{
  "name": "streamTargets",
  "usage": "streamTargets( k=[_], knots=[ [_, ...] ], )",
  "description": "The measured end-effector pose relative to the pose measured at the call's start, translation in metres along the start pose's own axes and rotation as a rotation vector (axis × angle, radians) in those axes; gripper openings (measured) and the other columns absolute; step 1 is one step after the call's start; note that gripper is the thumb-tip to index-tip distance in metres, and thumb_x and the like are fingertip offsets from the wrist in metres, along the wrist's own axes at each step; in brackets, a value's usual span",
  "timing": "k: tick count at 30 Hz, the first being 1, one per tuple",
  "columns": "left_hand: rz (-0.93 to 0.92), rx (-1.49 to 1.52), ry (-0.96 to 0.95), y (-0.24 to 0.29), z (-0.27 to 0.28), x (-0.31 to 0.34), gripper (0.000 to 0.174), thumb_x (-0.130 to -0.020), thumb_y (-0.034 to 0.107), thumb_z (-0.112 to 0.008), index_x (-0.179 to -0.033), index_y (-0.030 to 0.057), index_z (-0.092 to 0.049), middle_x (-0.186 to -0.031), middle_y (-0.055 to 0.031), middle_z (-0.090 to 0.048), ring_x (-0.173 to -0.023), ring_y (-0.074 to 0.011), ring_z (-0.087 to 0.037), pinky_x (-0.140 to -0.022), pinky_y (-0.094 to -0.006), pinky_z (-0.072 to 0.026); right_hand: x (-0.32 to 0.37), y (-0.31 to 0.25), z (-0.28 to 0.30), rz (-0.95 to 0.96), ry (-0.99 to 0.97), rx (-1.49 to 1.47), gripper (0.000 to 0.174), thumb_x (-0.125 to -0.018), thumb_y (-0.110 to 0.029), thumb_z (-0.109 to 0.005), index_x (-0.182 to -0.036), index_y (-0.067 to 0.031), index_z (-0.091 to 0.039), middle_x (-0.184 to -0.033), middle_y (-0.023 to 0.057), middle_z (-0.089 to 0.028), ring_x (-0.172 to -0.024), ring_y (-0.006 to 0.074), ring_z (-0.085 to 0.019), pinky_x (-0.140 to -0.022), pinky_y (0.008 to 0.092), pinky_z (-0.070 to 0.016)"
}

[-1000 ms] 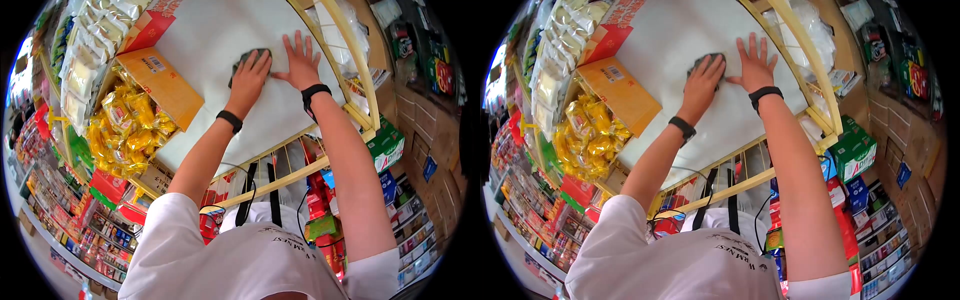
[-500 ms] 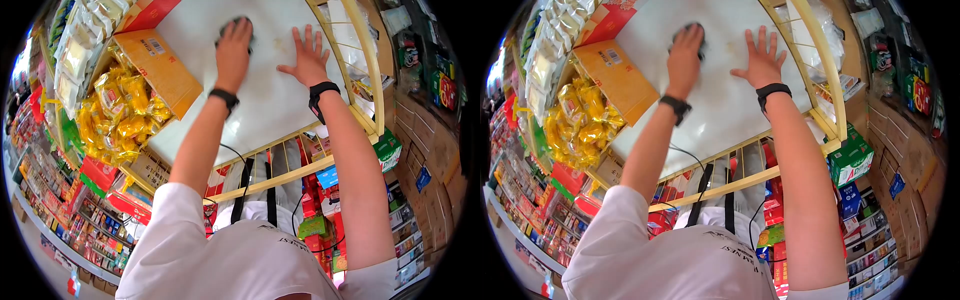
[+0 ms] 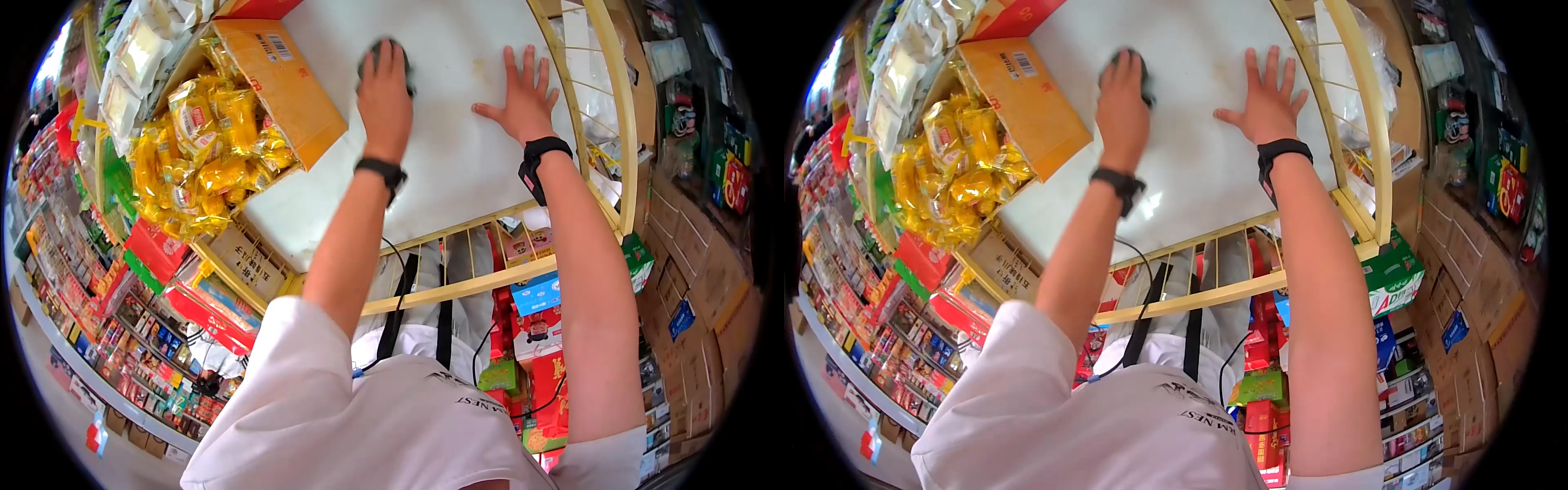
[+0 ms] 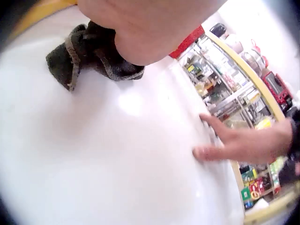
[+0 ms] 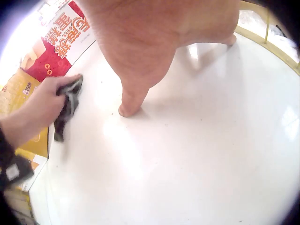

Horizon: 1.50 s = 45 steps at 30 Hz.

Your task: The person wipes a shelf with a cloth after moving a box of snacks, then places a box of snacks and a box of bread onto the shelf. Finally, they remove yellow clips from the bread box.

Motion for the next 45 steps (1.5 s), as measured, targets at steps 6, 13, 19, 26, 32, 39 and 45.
streamTargets(
  k=[6,13,19,26,32,39,45],
  knots=[
    [0.016,0.013,-0.037,-0.006,0.009,-0.018,0.051,-0.084,-0.009,-0.054,-0.133,0.0045,-0.059,-0.145,-0.0109,-0.057,-0.130,-0.0386,-0.054,-0.096,-0.0449,-0.0553,0.001,0.002,-0.005,0.015,0.019,-0.004,0.121,-0.076,-0.058,-0.083,-0.166,-0.0288,-0.007,-0.174,0.0107,0.003,-0.158,0.0405,0.003,-0.118,0.0736,-0.0157],
    [0.056,-0.032,-0.049,0.002,-0.002,-0.001,0.052,-0.081,-0.009,-0.060,-0.132,0.0029,-0.057,-0.149,-0.0101,-0.052,-0.130,-0.0404,-0.054,-0.095,-0.0467,-0.0566,-0.002,0.002,-0.004,0.029,0.031,0.014,0.121,-0.076,-0.059,-0.082,-0.166,-0.0290,-0.007,-0.174,0.0107,0.003,-0.158,0.0410,0.003,-0.118,0.0736,-0.0159],
    [-0.003,-0.075,-0.054,-0.008,0.001,-0.028,0.047,-0.086,-0.004,-0.061,-0.133,0.0011,-0.059,-0.148,-0.0088,-0.052,-0.131,-0.0375,-0.054,-0.089,-0.0433,-0.0588,-0.001,0.002,-0.005,-0.004,-0.023,0.034,0.122,-0.075,-0.062,-0.082,-0.166,-0.0294,-0.007,-0.173,0.0107,0.005,-0.158,0.0411,0.004,-0.118,0.0734,-0.0154],
    [-0.017,-0.060,-0.055,-0.007,0.004,-0.021,0.054,-0.084,-0.010,-0.055,-0.136,0.0038,-0.056,-0.151,-0.0100,-0.052,-0.134,-0.0381,-0.052,-0.098,-0.0451,-0.0558,-0.006,0.005,-0.008,0.031,0.032,0.042,0.125,-0.075,-0.066,-0.081,-0.166,-0.0299,-0.004,-0.173,0.0100,0.009,-0.158,0.0409,0.007,-0.117,0.0747,-0.0159],
    [0.019,0.175,0.133,-0.029,0.006,0.005,0.055,-0.084,-0.013,-0.052,-0.134,0.0072,-0.064,-0.146,-0.0104,-0.059,-0.139,-0.0372,-0.049,-0.114,-0.0444,-0.0432,-0.007,0.001,-0.004,0.035,0.022,0.044,0.125,-0.075,-0.066,-0.081,-0.166,-0.0288,-0.003,-0.173,0.0107,0.008,-0.158,0.0412,0.007,-0.117,0.0747,-0.0143],
    [0.387,0.053,0.222,-0.031,-0.015,0.018,0.054,-0.085,-0.010,-0.050,-0.137,0.0016,-0.060,-0.153,-0.0169,-0.050,-0.144,-0.0402,-0.041,-0.117,-0.0439,-0.0388,-0.004,0.001,-0.004,0.021,-0.020,0.077,0.125,-0.075,-0.067,-0.079,-0.166,-0.0288,-0.002,-0.173,0.0118,0.008,-0.158,0.0420,0.006,-0.118,0.0744,-0.0132],
    [0.209,0.160,-0.088,0.038,-0.002,0.074,0.056,-0.085,-0.009,-0.053,-0.140,0.0028,-0.056,-0.154,-0.0136,-0.049,-0.144,-0.0363,-0.043,-0.108,-0.0457,-0.0475,-0.004,0.001,-0.004,0.027,-0.004,0.072,0.123,-0.076,-0.065,-0.080,-0.166,-0.0279,-0.006,-0.173,0.0121,0.006,-0.158,0.0419,0.005,-0.118,0.0743,-0.0139]
  ],
)
Point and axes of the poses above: each hand's wrist, its own x-axis away from the middle knuckle, its own z-axis out of the back of the hand, y = z × x, the point moved 2 cm from there along -x, towards the middle knuckle
